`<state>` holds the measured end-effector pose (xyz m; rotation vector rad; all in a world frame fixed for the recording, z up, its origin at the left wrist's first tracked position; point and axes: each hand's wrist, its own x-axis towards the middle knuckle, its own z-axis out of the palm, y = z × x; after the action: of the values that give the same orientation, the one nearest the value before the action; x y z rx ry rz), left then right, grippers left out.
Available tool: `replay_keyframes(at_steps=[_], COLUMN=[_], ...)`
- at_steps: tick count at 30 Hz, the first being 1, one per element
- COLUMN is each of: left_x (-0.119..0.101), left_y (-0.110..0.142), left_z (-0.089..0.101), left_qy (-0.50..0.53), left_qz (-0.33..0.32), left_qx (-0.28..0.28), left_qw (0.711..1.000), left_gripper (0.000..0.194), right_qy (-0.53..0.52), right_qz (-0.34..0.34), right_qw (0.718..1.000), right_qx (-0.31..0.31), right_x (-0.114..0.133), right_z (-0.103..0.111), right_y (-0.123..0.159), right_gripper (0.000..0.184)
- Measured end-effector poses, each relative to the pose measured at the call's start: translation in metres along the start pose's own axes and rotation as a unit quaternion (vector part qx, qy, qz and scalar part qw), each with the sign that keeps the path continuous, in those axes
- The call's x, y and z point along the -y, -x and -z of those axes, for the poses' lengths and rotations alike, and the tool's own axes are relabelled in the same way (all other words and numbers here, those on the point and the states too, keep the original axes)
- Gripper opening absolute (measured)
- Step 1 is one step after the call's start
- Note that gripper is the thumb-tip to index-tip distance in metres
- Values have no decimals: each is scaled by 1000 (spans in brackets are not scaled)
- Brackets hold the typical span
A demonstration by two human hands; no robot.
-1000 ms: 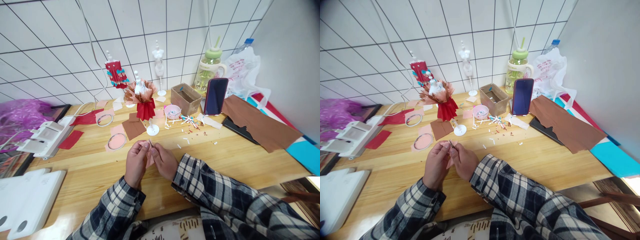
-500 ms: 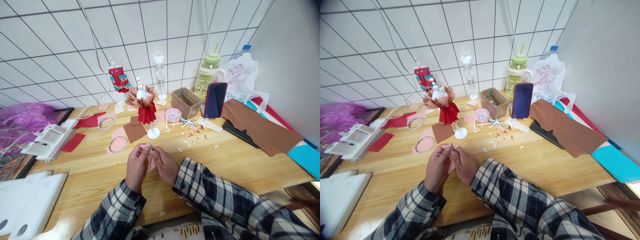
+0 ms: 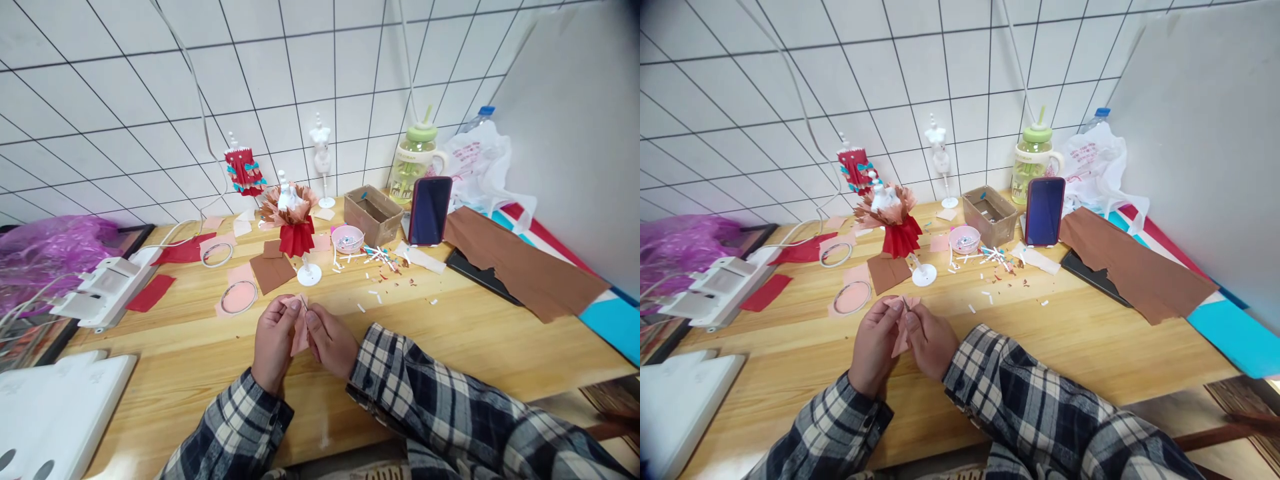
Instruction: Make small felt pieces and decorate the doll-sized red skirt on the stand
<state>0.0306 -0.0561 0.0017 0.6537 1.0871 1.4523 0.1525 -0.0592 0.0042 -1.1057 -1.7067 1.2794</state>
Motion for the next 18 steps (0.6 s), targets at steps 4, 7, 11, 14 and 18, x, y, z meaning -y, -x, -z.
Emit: replay_keyframes(at_steps=[4, 7, 11, 14, 18], left_x=[0, 0, -1, -2, -4], left_y=[0, 1, 2, 2, 3], left_z=[0, -1, -2, -3, -4], left_qy=[-2, -2, 1, -6, -31], left_qz=[2, -1, 3, 1, -10], left_qx=[-3, -4, -7, -8, -6], left_qw=[1000, 1000, 1000, 1000, 999], left_gripper=[23, 23, 24, 25, 27], right_qy=[-1, 4, 6, 4, 15], right_qz=[-2, -6, -1, 2, -6], right_qw=[1000, 1000, 1000, 1000, 1000], right_qx=[-7, -13, -14, -11, -8], right_x=[0, 0, 0, 0, -1], right_z=[0, 0, 0, 0, 0], right_y=[0, 0, 0, 0, 0], right_gripper=[36, 35, 33, 33, 33])
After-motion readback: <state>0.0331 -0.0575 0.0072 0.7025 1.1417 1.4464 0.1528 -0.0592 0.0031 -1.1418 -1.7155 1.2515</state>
